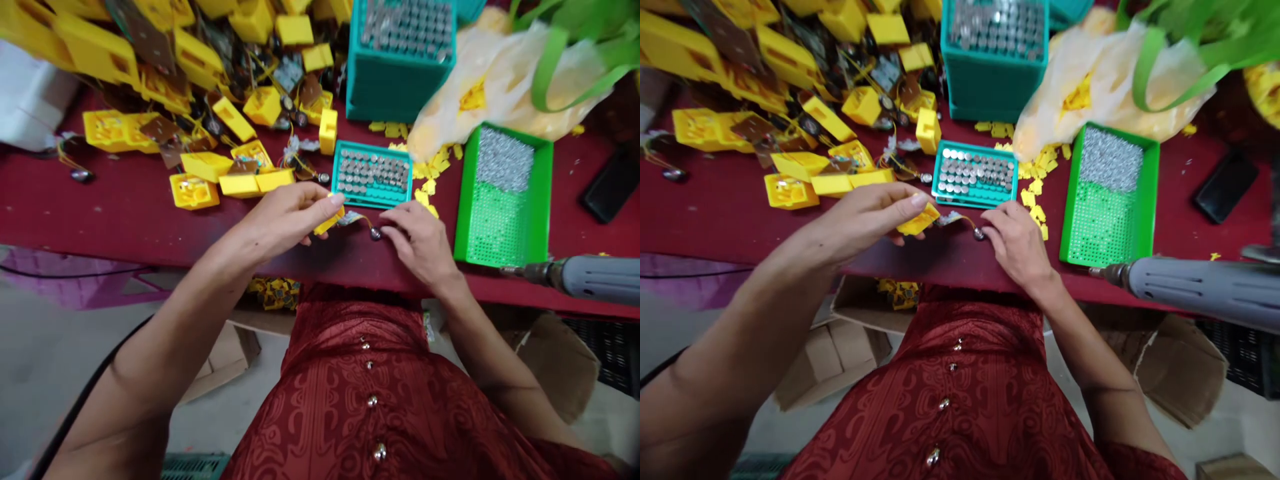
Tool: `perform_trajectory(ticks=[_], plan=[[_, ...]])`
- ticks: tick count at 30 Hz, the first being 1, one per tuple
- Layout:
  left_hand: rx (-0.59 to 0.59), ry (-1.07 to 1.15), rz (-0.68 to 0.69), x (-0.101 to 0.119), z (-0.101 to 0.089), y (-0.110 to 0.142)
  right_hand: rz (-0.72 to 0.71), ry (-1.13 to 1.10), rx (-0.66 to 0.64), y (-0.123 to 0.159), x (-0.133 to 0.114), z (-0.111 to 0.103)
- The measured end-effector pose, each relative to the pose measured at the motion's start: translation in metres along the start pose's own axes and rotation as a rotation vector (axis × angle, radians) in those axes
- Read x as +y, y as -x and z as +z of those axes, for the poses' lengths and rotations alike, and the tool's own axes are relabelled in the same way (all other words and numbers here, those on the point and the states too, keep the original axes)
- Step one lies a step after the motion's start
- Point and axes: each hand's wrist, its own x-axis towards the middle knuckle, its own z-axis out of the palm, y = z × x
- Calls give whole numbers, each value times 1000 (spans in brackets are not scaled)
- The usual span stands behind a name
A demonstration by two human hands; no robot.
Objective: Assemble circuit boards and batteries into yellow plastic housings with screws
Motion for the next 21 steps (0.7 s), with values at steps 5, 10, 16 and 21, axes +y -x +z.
perform_trajectory(ticks=[5,10,16,21], plan=[[-16,-11,2,6,0,0,17,93,12,9,-6,12],[-12,36,-35,7,1,7,20,194,122,13,-14,29],[-52,165,-137,-4,4,25,-168,166,167,31,-23,29],[-51,207,-219,-9,8,36,-296,117,148,47,-22,24]])
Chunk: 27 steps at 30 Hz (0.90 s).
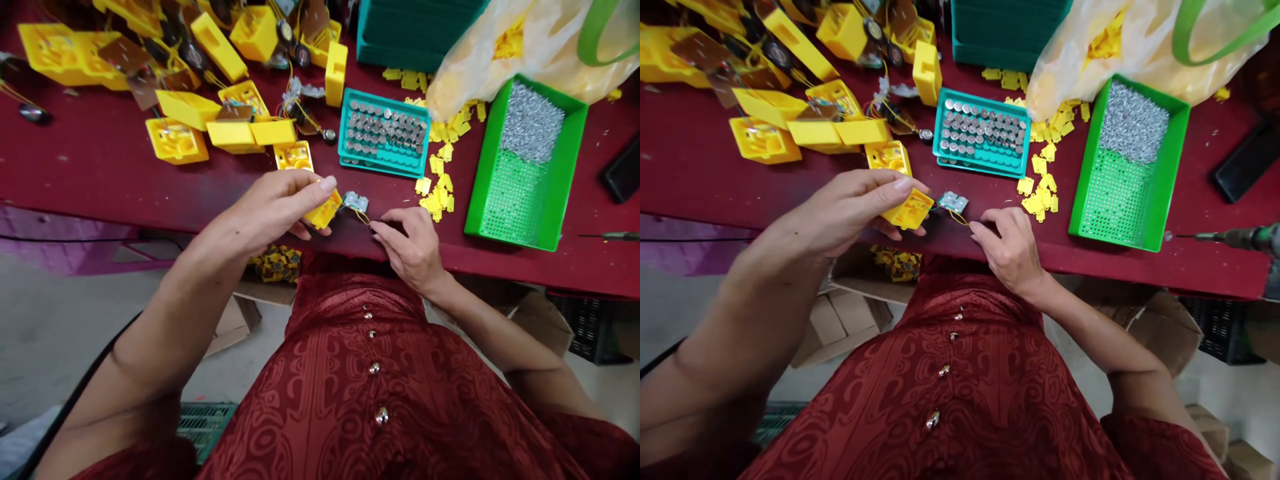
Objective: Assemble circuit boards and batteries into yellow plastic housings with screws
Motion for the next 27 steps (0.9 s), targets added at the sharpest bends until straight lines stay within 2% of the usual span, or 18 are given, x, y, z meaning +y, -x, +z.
perform_trajectory(ticks=[4,8,10,13,16,19,22,25,27], plan=[[-2,26,-17,-2,1,-4,65,-63,-21,0,7,4],[14,76,14,3,0,0,193,-119,-200,-9,2,-4],[-24,81,-41,3,-1,4,132,-86,-184,-13,-4,-9],[-25,105,-81,-8,-5,-6,40,-22,-100,-18,-1,-1],[37,115,-22,-17,-11,-23,-18,32,-51,-30,12,7],[111,110,36,-22,-18,-28,-52,101,-38,-55,20,2],[149,224,58,-25,-23,-29,-81,202,-51,-101,23,-2],[75,499,-2,-23,-26,-28,-64,304,-97,-150,18,-4],[-15,722,-80,-19,-23,-21,-12,286,-144,-169,13,-7]])
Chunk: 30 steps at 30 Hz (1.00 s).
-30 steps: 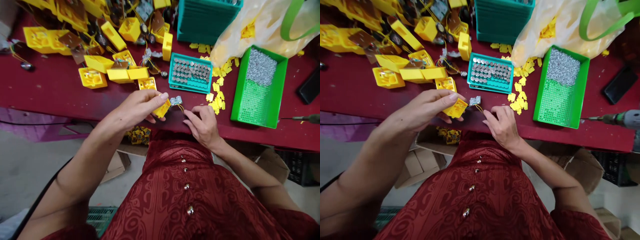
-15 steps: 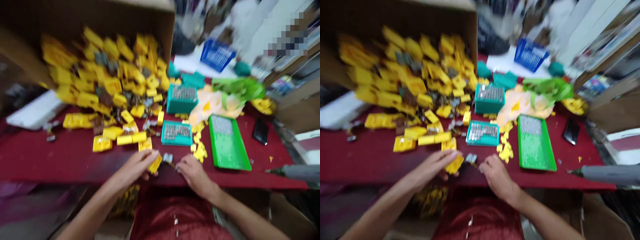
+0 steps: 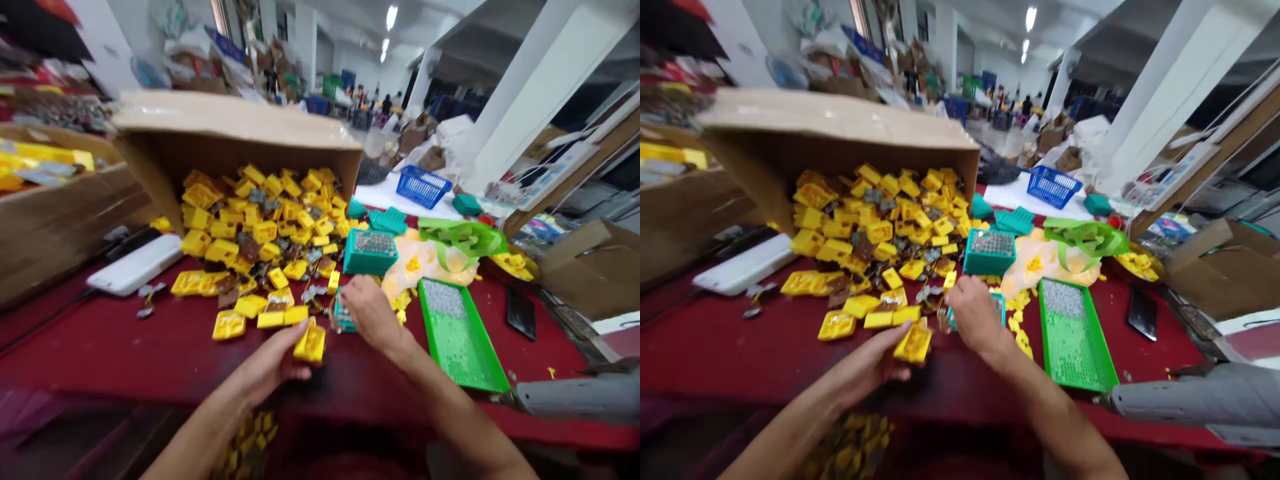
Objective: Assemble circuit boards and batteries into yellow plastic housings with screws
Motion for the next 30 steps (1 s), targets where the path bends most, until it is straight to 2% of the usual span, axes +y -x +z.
perform_trajectory(ticks=[2,4,6,8,11,13,17,23,30], plan=[[-78,172,-76,-1,8,7,58,-54,-77,-2,-1,-3],[-202,307,-106,-6,15,7,147,-102,-126,10,4,-2],[-298,392,-131,-14,20,1,202,-214,-22,30,11,1],[-298,433,-81,-26,27,-3,282,-432,26,53,13,-3],[-231,397,51,-41,39,-5,432,-750,70,81,2,-14],[-192,357,114,-49,45,-7,465,-849,94,92,-9,-17],[-153,309,155,-58,52,-11,397,-809,117,102,-19,-12],[-147,244,192,-58,61,-8,343,-638,161,114,-16,1],[-103,14,319,-65,65,-8,247,-428,153,119,-18,-1]])
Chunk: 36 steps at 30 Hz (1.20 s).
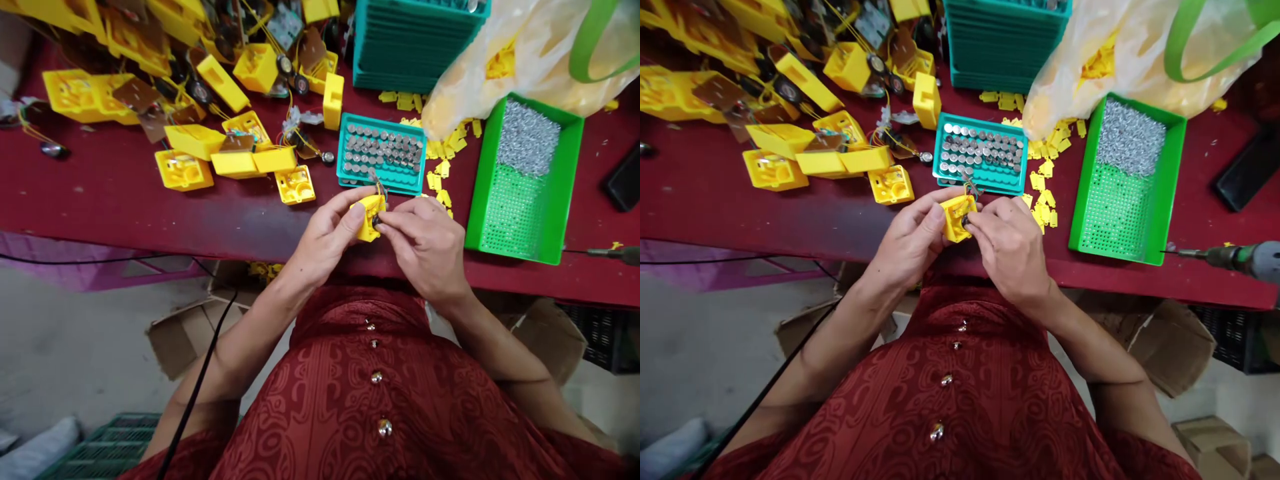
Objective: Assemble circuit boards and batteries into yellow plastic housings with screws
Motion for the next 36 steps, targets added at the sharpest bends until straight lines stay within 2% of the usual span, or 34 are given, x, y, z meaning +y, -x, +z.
perform_trajectory(ticks=[4,6,9,12,17,21,24,26,30,32,34,36], plan=[[-5,-144,35,2,3,4,-46,45,15,0,-4,-2],[-17,-106,34,5,7,5,-19,49,3,0,-6,-2],[-2,29,-43,8,13,4,24,29,-35,1,-7,-6],[40,43,-115,9,15,0,75,-84,-68,1,-9,-16],[37,4,-147,12,16,-1,170,-161,54,4,-6,-30],[55,-41,-154,11,17,2,261,-230,142,11,8,-23],[87,-61,-160,8,17,3,325,-237,148,15,22,-15],[82,-51,-170,9,17,6,315,-248,120,14,31,-11],[5,-1,-243,22,18,12,188,-306,-88,8,45,-6],[-29,32,-290,31,18,16,139,-353,-145,4,47,0],[-59,79,-331,39,18,20,123,-448,-117,1,44,6],[-82,130,-366,44,16,23,121,-544,-22,-2,36,11]])
